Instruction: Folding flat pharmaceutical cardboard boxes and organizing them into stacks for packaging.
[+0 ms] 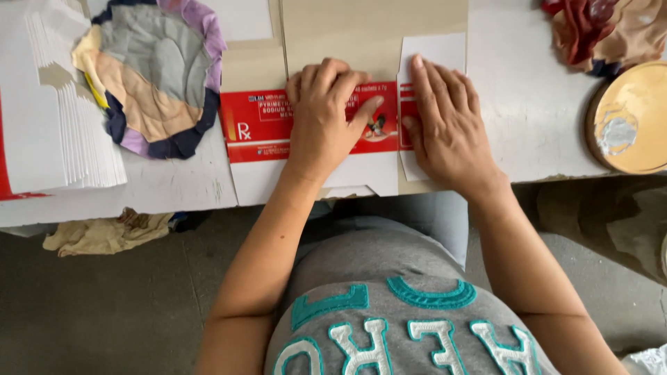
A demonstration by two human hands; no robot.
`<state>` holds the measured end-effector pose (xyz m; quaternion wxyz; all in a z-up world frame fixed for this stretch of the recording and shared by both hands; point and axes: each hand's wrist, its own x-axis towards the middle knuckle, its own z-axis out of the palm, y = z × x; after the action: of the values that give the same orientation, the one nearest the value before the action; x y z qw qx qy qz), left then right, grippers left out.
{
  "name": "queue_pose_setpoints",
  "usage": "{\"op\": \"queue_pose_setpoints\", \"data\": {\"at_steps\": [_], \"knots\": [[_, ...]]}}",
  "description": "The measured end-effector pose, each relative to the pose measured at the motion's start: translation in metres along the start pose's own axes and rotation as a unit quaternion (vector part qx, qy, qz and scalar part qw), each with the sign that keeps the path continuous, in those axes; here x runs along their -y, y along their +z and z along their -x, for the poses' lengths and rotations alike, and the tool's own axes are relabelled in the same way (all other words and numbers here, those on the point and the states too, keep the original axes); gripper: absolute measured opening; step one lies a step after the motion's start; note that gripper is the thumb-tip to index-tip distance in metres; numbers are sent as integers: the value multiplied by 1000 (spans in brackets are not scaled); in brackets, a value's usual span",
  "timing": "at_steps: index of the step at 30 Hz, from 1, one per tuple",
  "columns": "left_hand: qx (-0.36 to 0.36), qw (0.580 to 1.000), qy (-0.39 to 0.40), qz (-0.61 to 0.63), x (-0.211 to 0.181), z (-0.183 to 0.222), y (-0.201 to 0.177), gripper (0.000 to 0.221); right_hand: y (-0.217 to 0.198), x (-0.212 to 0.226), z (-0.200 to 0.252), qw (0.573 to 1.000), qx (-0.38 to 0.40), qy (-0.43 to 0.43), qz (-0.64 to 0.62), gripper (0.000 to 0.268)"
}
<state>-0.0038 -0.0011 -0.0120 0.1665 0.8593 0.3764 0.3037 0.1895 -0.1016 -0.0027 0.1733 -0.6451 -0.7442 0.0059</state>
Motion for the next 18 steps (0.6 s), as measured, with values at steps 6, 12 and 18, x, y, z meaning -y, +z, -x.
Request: {"op": "queue_pose_setpoints", "data": {"at_steps": [6, 12, 18], "knots": [[2, 1000, 7, 1, 0, -1, -1, 34, 0, -3, 1, 997, 35, 31, -65, 93], [-3, 1000, 4, -4, 0, 0, 1, 36, 5, -3, 3, 998, 38, 15, -50, 140], [-10, 1000, -9, -18, 1, 1, 7, 40, 4, -3, 3, 998, 25, 9, -55, 136]]}}
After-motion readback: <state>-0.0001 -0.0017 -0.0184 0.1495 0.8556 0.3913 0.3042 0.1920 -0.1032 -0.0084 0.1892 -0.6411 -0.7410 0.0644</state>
